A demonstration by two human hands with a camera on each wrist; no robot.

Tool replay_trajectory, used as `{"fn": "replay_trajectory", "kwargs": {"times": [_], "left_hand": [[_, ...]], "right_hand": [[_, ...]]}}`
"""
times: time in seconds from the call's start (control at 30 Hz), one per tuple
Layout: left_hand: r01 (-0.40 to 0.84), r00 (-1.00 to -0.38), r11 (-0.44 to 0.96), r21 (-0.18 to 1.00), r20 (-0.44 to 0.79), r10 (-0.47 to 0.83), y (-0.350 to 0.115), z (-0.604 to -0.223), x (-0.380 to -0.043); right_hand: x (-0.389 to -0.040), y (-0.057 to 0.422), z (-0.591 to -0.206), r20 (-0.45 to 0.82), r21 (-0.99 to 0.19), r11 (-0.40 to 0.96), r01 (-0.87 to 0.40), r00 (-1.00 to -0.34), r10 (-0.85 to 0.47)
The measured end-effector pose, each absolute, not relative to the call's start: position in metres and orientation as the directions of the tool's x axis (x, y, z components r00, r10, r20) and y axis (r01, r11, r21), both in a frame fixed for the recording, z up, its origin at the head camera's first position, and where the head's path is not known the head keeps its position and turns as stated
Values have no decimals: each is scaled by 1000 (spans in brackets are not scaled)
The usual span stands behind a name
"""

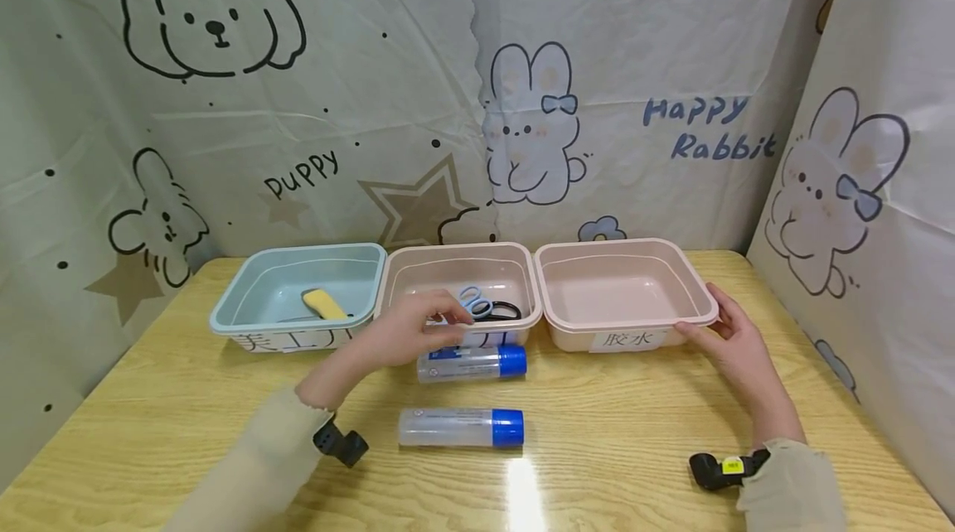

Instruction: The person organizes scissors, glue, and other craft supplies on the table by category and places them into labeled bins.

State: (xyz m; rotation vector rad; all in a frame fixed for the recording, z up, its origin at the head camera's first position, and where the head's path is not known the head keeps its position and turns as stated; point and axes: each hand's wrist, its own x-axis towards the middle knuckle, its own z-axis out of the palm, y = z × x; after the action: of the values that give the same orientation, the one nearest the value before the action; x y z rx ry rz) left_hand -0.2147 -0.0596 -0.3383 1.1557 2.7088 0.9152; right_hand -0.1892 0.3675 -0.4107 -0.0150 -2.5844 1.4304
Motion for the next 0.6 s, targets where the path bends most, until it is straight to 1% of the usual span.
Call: {"fn": "replay_trajectory", "kwargs": {"times": [0.07, 0.2, 0.27, 0.5, 0.6], "left_hand": [[653, -693, 529, 542, 146, 706, -59, -341, -208], [667, -664, 533, 520, 89, 743, -61, -349, -197], [667, -661, 545, 508, 65, 748, -63, -353, -192], [643, -637, 544, 539, -17, 771, -75, -365, -178], [646, -633, 570, 507, -61, 772, -79, -369, -174]], "right_hand": [[-189, 367, -411, 161, -842, 533, -83, -982, 102], [-190, 368, -413, 168, -844, 529, -89, -980, 103], [-190, 368, -414, 172, -845, 526, -93, -980, 103], [-191, 369, -415, 169, -849, 520, -91, -980, 104], [-191, 369, -415, 164, -851, 518, -88, -981, 102]]}}
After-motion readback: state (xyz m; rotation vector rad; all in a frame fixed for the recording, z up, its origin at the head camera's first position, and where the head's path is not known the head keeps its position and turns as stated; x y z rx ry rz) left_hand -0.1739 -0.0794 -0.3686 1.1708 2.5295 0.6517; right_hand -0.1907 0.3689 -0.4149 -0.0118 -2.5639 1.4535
